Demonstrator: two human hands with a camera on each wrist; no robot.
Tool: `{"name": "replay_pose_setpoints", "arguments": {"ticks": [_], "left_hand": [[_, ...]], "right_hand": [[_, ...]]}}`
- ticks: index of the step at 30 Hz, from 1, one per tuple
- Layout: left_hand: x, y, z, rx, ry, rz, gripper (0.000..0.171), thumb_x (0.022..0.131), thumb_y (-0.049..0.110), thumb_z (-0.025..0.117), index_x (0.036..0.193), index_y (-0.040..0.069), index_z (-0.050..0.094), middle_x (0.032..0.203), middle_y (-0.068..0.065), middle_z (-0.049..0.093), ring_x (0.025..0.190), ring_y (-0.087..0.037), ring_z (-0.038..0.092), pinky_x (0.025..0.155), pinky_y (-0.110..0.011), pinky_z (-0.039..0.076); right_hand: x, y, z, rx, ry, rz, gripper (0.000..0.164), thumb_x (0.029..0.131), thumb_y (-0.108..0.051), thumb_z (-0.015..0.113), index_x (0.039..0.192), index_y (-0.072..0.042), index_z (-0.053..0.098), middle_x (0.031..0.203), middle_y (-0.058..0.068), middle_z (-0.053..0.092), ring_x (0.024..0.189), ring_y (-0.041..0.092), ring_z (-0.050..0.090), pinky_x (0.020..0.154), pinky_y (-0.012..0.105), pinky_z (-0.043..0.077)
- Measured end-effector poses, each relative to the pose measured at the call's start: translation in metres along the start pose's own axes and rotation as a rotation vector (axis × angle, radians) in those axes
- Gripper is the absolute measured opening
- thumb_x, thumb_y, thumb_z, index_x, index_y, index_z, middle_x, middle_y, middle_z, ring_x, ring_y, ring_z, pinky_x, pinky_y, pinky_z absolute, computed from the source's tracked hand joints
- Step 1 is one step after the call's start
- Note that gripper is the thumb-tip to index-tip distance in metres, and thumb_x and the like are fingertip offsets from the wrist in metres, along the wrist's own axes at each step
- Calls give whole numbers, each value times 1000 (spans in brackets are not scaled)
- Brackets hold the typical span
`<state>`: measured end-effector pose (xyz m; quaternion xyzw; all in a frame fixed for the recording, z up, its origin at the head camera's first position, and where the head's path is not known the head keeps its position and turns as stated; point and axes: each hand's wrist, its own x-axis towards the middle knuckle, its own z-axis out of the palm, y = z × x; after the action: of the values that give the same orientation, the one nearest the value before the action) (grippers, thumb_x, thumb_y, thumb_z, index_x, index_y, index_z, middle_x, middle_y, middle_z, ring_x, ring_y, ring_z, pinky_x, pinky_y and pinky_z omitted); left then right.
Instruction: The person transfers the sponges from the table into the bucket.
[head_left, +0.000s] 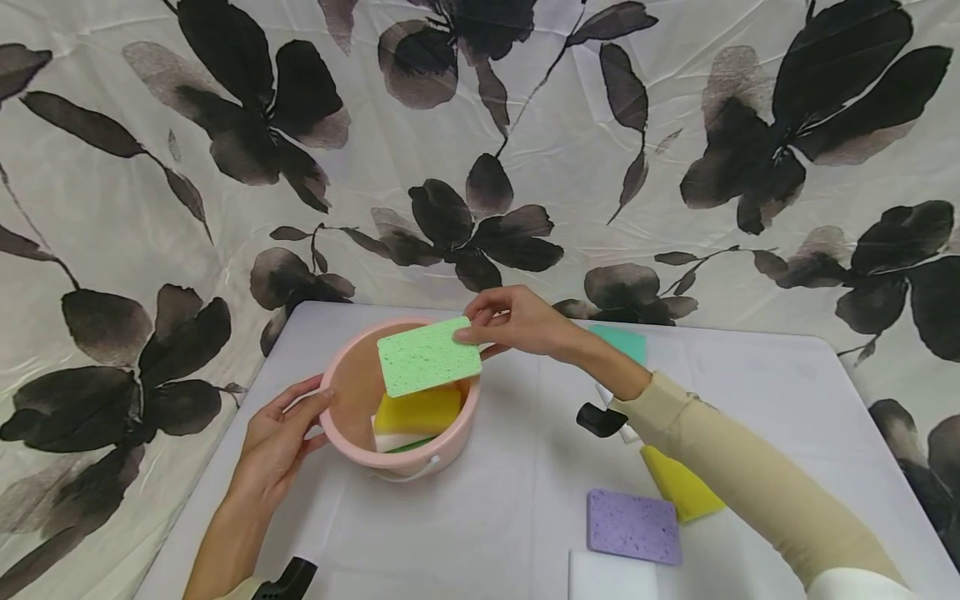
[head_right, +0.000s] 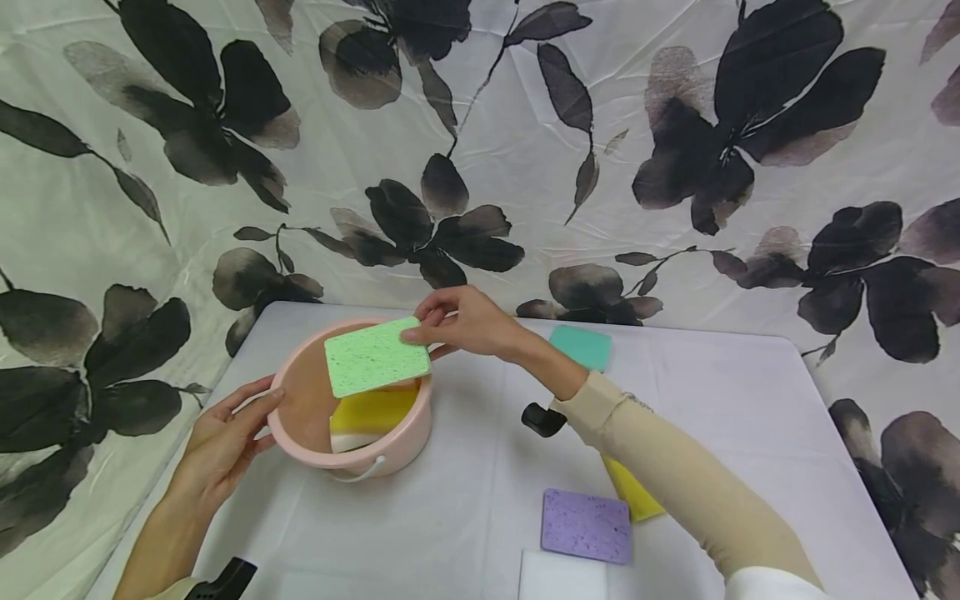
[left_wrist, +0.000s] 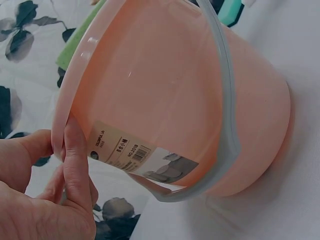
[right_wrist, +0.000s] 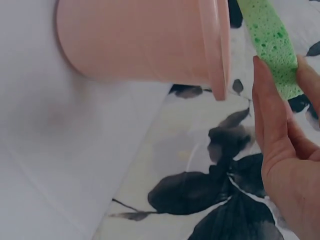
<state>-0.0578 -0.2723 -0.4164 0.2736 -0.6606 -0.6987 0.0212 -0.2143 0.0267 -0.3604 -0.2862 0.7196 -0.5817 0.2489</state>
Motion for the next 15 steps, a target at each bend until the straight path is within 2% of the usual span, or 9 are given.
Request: {"name": "replay_pose_setpoints", "arguments": {"ticks": [3, 9, 12, 15], "left_hand": [[0, 0, 0, -1, -2, 0, 68, 75, 39, 79, 132, 16, 51, 101, 8, 67, 87, -10, 67, 71, -27, 57], [-1, 1, 1, -4, 0, 0, 68, 75, 39, 78, 133, 15, 51, 102, 7, 67, 86, -10, 67, 71, -27, 57], [-2, 1, 1, -6, -4, -3, 68, 76, 38, 78, 133, 15, 50, 101, 7, 67, 84, -9, 66, 70, -27, 57], [-2, 1, 0, -6, -10, -4, 68, 75, 38, 78, 133, 15, 50, 101, 7, 67, 84, -8, 66, 70, -27, 57]], "right_hand": [[4, 1, 7, -24, 34, 30, 36, 77, -21, 80, 104, -4, 63, 89, 14, 57, 76, 26, 60, 69, 39, 59], [12, 0, 20, -103, 74, 100, 35, 76, -26, 81, 100, -6, 64, 89, 14, 60, 74, 25, 67, 66, 35, 59], [15, -1, 26, -184, 89, 103, 34, 76, -29, 80, 98, -7, 65, 87, 11, 61, 73, 21, 66, 65, 30, 59], [18, -3, 33, -315, 111, 73, 34, 77, -31, 80, 97, -9, 66, 84, 5, 62, 76, 17, 60, 63, 22, 55]]}}
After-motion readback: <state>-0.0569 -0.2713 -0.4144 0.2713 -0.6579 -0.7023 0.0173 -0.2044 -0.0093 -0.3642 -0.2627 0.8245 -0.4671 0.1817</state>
